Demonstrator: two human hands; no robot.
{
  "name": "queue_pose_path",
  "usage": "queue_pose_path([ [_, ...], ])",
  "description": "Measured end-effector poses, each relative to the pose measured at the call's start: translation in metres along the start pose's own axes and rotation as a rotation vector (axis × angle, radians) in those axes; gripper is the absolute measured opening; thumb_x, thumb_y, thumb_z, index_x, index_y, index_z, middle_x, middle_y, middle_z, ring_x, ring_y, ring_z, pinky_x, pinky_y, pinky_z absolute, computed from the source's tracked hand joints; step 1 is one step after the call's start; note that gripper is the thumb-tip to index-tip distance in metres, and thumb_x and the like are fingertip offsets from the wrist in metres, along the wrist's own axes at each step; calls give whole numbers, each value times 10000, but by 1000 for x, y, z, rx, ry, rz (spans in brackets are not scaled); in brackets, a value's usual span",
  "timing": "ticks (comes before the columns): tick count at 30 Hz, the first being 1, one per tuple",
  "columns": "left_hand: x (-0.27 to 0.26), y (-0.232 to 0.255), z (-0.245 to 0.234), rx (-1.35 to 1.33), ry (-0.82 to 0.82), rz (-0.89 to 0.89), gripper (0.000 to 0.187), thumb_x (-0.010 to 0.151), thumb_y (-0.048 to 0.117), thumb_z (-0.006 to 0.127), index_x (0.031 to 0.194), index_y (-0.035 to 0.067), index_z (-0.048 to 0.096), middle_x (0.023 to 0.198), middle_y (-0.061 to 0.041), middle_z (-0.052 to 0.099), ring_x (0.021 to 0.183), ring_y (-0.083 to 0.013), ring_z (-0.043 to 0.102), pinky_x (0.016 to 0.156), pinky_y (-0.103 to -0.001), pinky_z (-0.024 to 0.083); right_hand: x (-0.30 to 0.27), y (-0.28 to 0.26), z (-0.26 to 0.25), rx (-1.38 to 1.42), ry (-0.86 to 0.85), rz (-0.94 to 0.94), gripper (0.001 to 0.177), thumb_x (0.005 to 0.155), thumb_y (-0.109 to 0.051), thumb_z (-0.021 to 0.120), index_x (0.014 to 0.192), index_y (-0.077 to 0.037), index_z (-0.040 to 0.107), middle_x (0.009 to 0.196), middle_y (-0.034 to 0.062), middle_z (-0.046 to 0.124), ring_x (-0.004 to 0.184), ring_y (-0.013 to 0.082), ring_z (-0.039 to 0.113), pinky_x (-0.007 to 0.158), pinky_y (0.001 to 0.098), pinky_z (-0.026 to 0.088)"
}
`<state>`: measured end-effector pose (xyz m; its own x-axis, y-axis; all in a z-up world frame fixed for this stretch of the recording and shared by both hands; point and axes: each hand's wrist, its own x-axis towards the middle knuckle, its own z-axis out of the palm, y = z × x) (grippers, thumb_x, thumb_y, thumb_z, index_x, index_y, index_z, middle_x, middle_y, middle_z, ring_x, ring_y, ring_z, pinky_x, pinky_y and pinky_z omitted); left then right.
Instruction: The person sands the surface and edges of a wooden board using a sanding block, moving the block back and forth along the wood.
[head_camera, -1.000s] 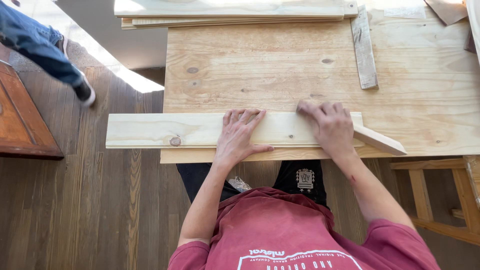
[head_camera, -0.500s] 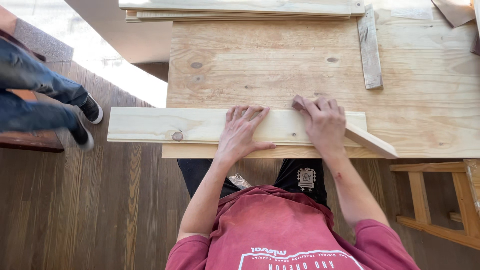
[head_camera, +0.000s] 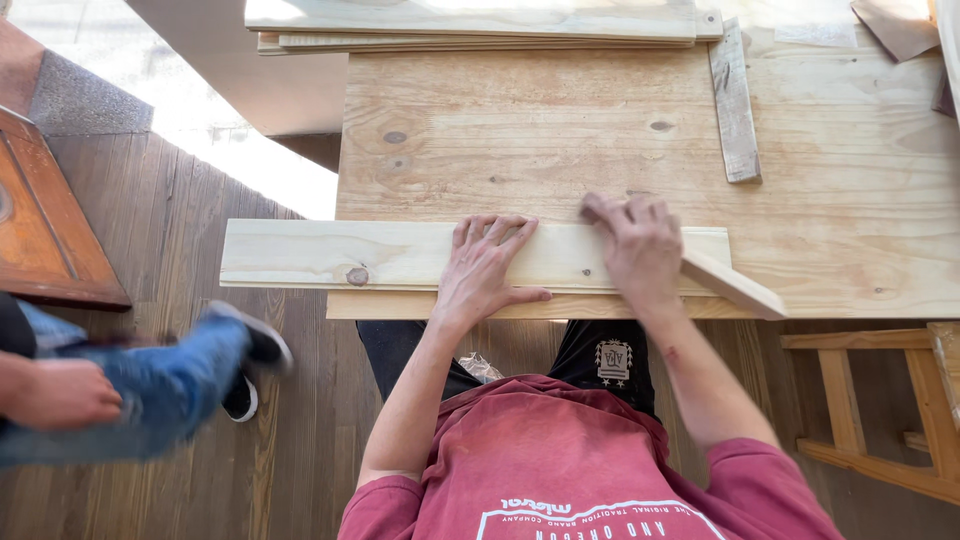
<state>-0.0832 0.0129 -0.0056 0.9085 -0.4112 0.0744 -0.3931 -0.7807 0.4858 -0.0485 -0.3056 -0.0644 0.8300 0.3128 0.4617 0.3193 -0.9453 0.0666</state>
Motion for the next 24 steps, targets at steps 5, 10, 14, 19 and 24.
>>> queue_pose_path([
  [5,1,2,1,-2,3,-9,1260,798,867,953,1833,221,639,1700,-25,675,1668,-354,508,1498,-641,252,-43,-52,-48,86,-91,-111,436,1139,-364,804,1572,-414,834,1182,-26,739,1141,264,735,990,452,630],
  [10,-1,1,2,17,-4,-2,1247,808,870,930,1832,225,626,1691,-29,670,1665,-356,522,1493,-635,270,-8,5,-30,78,-59,2,418,1145,-344,792,1543,-437,877,1105,25,722,1075,321,745,932,489,625],
  [14,0,1,0,15,10,-1,1243,810,875,929,1826,222,634,1685,-34,672,1656,-352,525,1481,-626,279,2,-9,-3,112,-25,44,333,1184,-377,801,1498,-401,909,1096,28,722,1078,335,745,941,498,623],
  [19,-1,5,-4,3,5,-8,1244,810,886,920,1822,219,640,1689,-40,676,1659,-354,528,1488,-629,278,-33,-35,-54,122,-77,-66,383,1161,-401,809,1536,-444,871,1099,-11,725,1087,284,753,949,464,629],
  [24,0,3,-2,-7,-5,-8,1243,819,884,919,1834,229,627,1694,-32,666,1665,-341,519,1497,-617,261,-23,41,-16,123,-92,78,266,1186,-405,865,1410,-284,944,1119,87,769,1118,371,783,998,522,648],
])
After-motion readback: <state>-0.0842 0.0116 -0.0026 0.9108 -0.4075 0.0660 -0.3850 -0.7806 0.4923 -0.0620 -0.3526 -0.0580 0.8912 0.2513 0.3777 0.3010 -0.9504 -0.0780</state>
